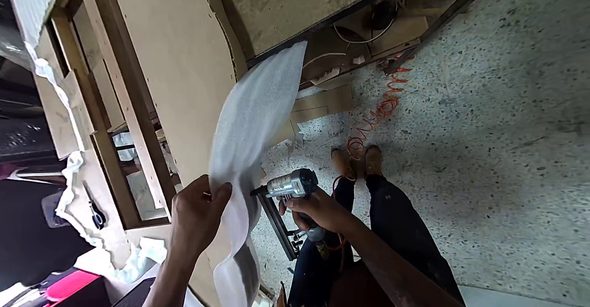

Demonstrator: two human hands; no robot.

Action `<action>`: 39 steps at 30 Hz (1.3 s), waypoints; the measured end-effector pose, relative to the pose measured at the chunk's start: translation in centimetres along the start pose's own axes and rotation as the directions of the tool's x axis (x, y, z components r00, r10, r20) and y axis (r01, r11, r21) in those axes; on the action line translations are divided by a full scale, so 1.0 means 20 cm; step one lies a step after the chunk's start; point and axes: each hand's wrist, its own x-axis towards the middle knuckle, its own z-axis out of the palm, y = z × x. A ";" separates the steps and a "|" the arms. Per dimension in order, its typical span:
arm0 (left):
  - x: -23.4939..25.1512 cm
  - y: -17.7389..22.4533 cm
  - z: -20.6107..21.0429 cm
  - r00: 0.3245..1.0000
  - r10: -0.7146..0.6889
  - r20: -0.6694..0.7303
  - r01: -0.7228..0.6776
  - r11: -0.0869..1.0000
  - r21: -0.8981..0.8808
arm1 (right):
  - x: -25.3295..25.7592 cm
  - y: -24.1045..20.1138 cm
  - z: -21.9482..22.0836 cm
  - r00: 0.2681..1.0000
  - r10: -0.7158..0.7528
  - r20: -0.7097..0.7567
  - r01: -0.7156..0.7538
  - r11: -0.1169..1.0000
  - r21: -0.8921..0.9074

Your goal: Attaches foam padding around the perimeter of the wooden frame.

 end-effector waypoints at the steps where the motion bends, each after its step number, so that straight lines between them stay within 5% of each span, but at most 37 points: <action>1: 0.01 -0.01 0.00 1.000 -0.008 -0.006 0.008 1.000 -0.027 | 0.01 -0.03 -0.01 1.000 -0.008 -0.005 0.009 1.000 0.012; 16: 0.04 0.05 0.00 0.994 -0.106 -0.022 0.103 0.985 -0.139 | 0.30 -0.28 -0.08 0.996 0.071 0.062 -0.071 0.997 0.007; 25: 0.03 0.25 0.13 0.989 -0.109 -0.105 0.105 0.994 -0.041 | 0.44 -0.40 -0.15 0.991 0.100 0.093 -0.096 0.995 -0.038; 33: 0.07 0.13 0.07 0.941 -0.268 -0.207 0.247 0.961 -0.121 | 0.52 -0.45 -0.20 0.984 0.133 0.121 -0.126 0.990 -0.065; 39: 0.12 0.09 0.01 0.956 -0.252 -0.151 0.209 0.944 -0.254 | 0.61 -0.49 -0.14 0.985 0.146 0.088 -0.131 0.979 -0.159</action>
